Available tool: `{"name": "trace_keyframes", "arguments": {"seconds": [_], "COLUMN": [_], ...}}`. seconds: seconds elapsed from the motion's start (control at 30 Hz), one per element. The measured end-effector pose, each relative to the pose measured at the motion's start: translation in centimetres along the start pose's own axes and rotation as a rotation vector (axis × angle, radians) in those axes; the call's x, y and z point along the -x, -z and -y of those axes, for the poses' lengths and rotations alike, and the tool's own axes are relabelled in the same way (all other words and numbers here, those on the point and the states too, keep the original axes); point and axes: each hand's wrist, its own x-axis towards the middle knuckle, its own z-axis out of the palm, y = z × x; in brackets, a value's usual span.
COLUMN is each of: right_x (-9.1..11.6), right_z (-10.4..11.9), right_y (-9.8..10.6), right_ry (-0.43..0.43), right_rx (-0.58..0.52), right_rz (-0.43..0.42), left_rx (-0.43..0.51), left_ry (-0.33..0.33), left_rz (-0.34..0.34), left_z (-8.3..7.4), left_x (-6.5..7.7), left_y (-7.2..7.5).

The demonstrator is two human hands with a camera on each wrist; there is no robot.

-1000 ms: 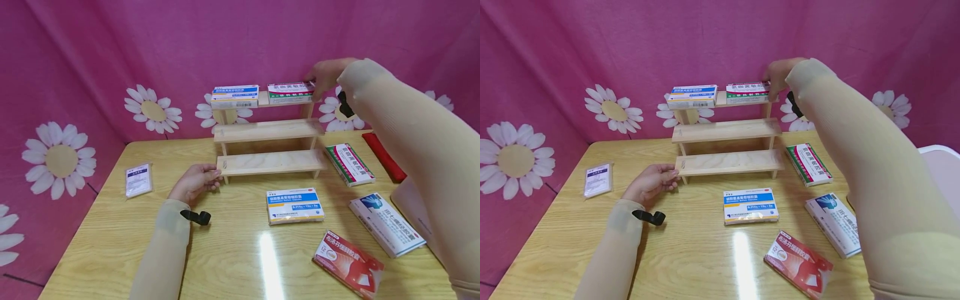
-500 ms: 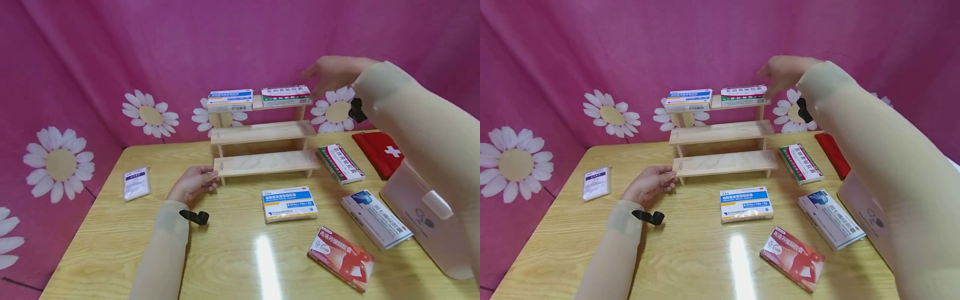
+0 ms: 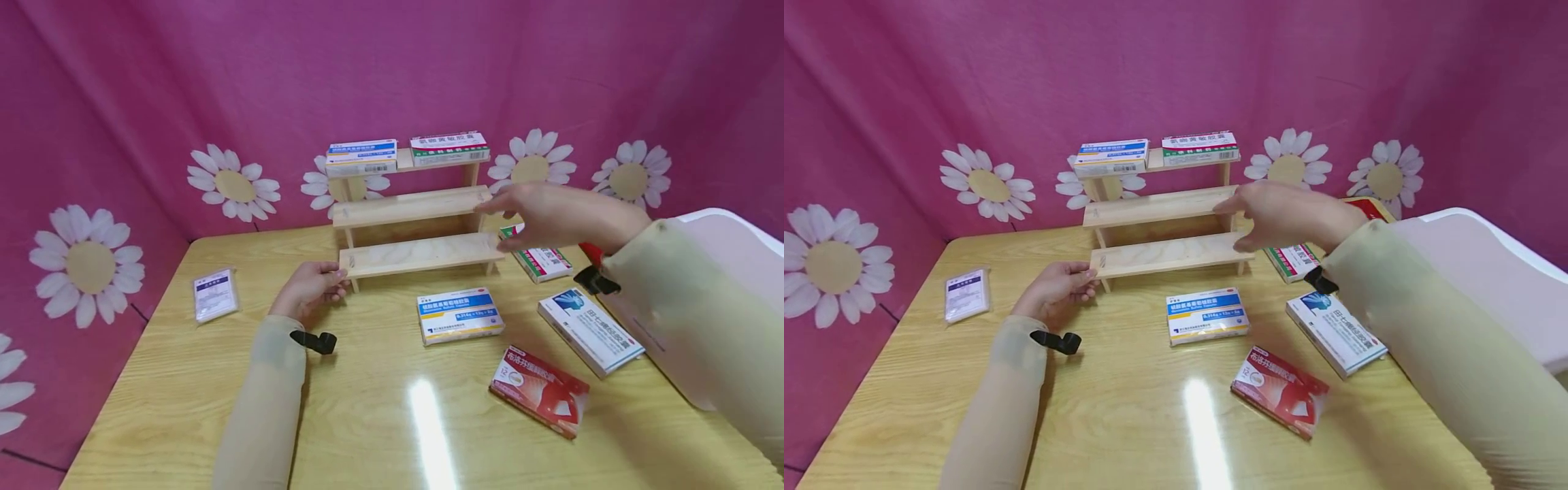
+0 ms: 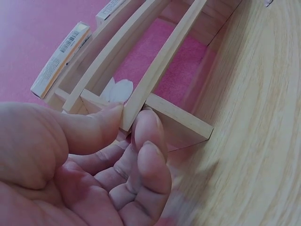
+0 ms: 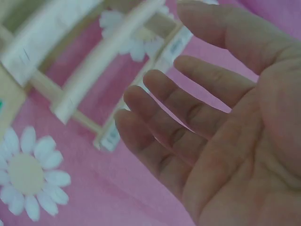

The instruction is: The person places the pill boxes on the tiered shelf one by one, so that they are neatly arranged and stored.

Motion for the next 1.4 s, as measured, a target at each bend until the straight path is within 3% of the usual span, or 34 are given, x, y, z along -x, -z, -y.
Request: {"name": "trace_keyframes", "arguments": {"seconds": [0.23, 0.47, 0.6, 0.93, 1.4], "right_x": [0.7, -0.2, -0.7, -1.5, -1.6], "right_z": [0.6, -1.4, -2.4, -3.1, -2.7], "right_y": [-5.3, -10.2, -12.1, -14.0, -14.5], "right_ry": [-0.043, -0.131, -0.147, -0.103, -0.132], "right_rx": [-0.046, -0.161, -0.161, -0.16, -0.126], "right_rz": [0.061, 0.163, 0.167, 0.21, 0.22], "left_rx": [-0.041, -0.045, -0.044, -0.07, -0.115], "left_ry": [0.027, 0.044, 0.049, 0.055, 0.034], "left_rz": [-0.027, -0.035, -0.035, -0.049, -0.054], "left_z": [-0.4, -0.4, -0.4, -0.9, -0.5], "left_x": [0.0, 0.0, 0.1, 0.3, 0.4], "left_y": [0.3, 0.2, 0.1, 0.0, -0.4]}}
